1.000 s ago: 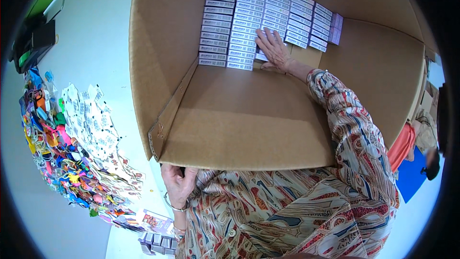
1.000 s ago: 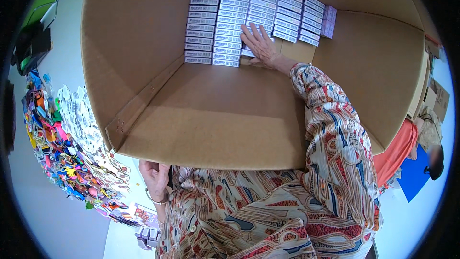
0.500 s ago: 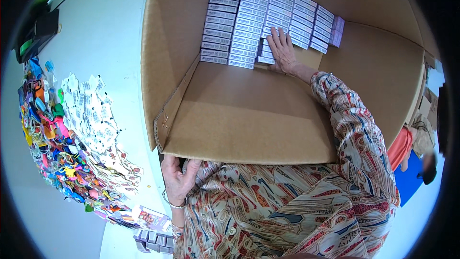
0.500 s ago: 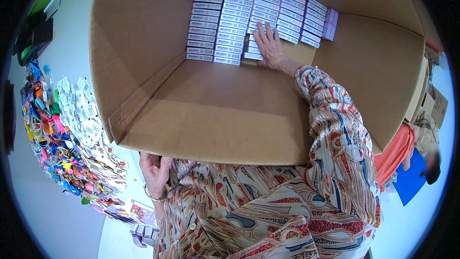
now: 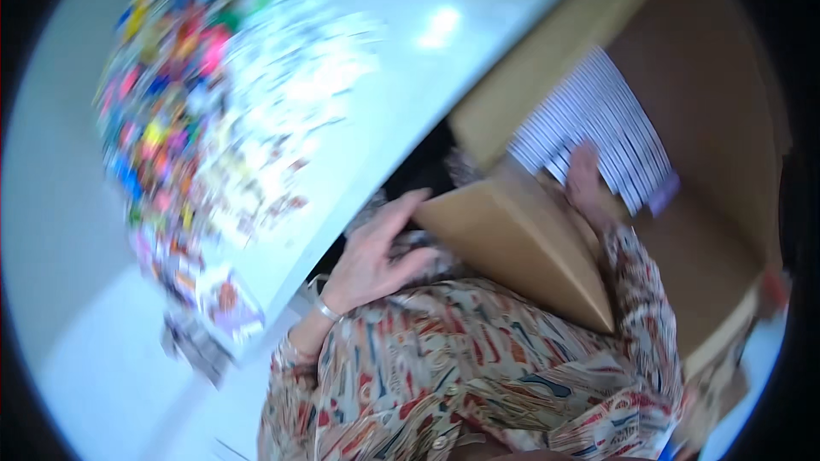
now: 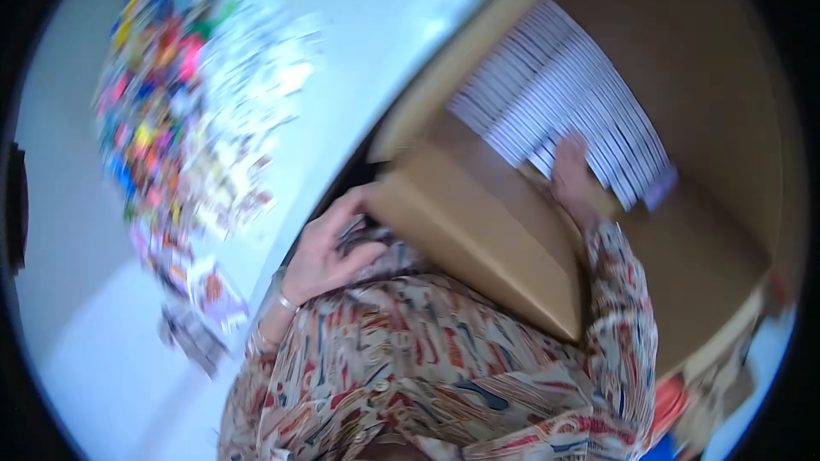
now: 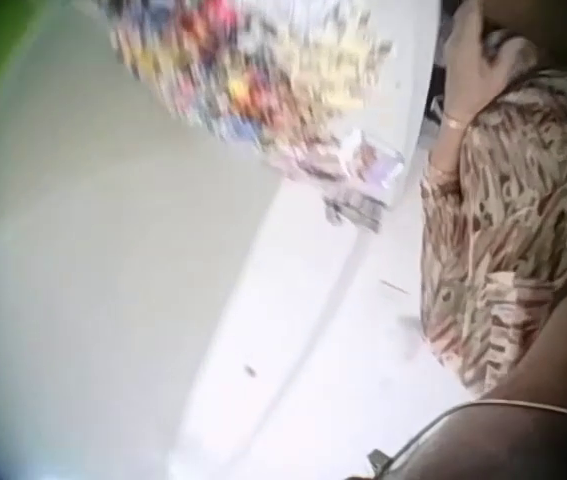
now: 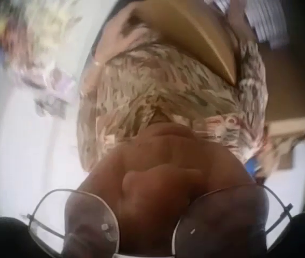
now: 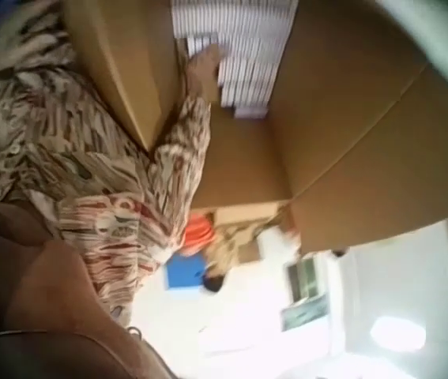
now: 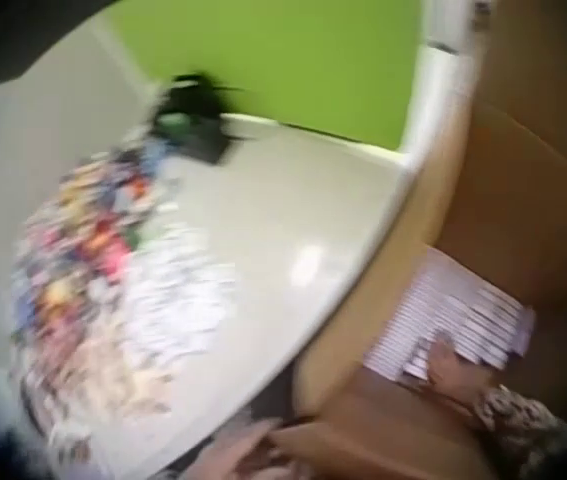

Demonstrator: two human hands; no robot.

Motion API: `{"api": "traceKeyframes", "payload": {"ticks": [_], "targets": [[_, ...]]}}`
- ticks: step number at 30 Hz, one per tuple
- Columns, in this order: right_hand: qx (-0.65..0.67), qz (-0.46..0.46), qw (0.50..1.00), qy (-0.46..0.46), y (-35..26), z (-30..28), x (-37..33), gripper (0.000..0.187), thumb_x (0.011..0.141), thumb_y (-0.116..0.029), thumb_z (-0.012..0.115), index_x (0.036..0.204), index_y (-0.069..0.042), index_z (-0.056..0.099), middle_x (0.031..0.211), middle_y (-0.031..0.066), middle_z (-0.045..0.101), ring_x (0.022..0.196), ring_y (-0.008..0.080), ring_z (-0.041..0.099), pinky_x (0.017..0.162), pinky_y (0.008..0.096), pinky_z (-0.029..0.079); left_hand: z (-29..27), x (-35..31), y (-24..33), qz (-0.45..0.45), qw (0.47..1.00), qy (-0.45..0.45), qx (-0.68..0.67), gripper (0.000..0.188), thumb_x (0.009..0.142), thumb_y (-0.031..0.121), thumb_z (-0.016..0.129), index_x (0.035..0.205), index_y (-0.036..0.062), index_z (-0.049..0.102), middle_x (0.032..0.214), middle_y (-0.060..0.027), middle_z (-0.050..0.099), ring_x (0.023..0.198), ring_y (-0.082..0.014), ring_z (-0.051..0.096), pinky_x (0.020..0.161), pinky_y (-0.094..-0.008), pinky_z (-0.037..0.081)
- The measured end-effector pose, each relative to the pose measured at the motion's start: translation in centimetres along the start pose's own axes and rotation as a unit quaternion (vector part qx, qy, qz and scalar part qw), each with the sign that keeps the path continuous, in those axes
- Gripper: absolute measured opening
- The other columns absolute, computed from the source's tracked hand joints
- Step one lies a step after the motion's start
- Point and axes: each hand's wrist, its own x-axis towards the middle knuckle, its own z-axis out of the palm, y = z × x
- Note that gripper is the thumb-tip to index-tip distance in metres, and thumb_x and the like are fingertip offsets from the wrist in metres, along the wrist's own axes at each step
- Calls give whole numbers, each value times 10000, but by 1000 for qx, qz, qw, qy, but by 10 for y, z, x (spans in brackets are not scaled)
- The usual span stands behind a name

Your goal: Packaging small toy items into individual boxes and organizing them into a shipping container.

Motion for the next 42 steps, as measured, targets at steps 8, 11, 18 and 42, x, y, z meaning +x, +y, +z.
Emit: {"api": "traceKeyframes", "payload": {"ticks": [8, 11, 18, 42], "targets": [[-86, 65, 990, -94, -32, -23, 66, 807, 846, -413, 588, 1436, 18, 245, 1411, 271, 346, 1349, 415, 268, 1124, 516, 197, -13, -79, -22, 94, 978, 177, 55, 602, 830, 291, 696, 1299, -4, 460, 1287, -210, 518, 1183, -349, 518, 997, -402, 429], [40, 84, 995, -33, -36, -48, 83, 750, 875, -409, 542, 1440, -7, 256, 1417, 247, 356, 1345, 384, 290, 1118, 493, 225, -29, -128, -19, 78, 964, 244, 67, 568, 820, 252, 709, 1273, -7, 485, 1275, -206, 532, 1177, -347, 524, 993, -396, 432], [335, 226, 913, 63, -26, -190, 68, 625, 944, -398, 436, 1449, -65, 283, 1431, 193, 380, 1337, 312, 341, 1102, 439, 289, -86, -268, -75, -50, 800, 531, 274, 538, 793, 282, 733, 1195, -21, 541, 1208, -205, 569, 1156, -363, 524, 980, -426, 412], [352, -290, 814, -361, -541, -284, 96, 720, 850, -405, 688, 1325, 54, 402, 1206, 241, 561, 1113, 272, 560, 949, 350, 439, -59, -272, -150, 12, 694, 713, -97, 69, 874, 11, 597, 939, -10, 599, 885, -71, 633, 847, -145, 613, 769, -308, 495]]}}
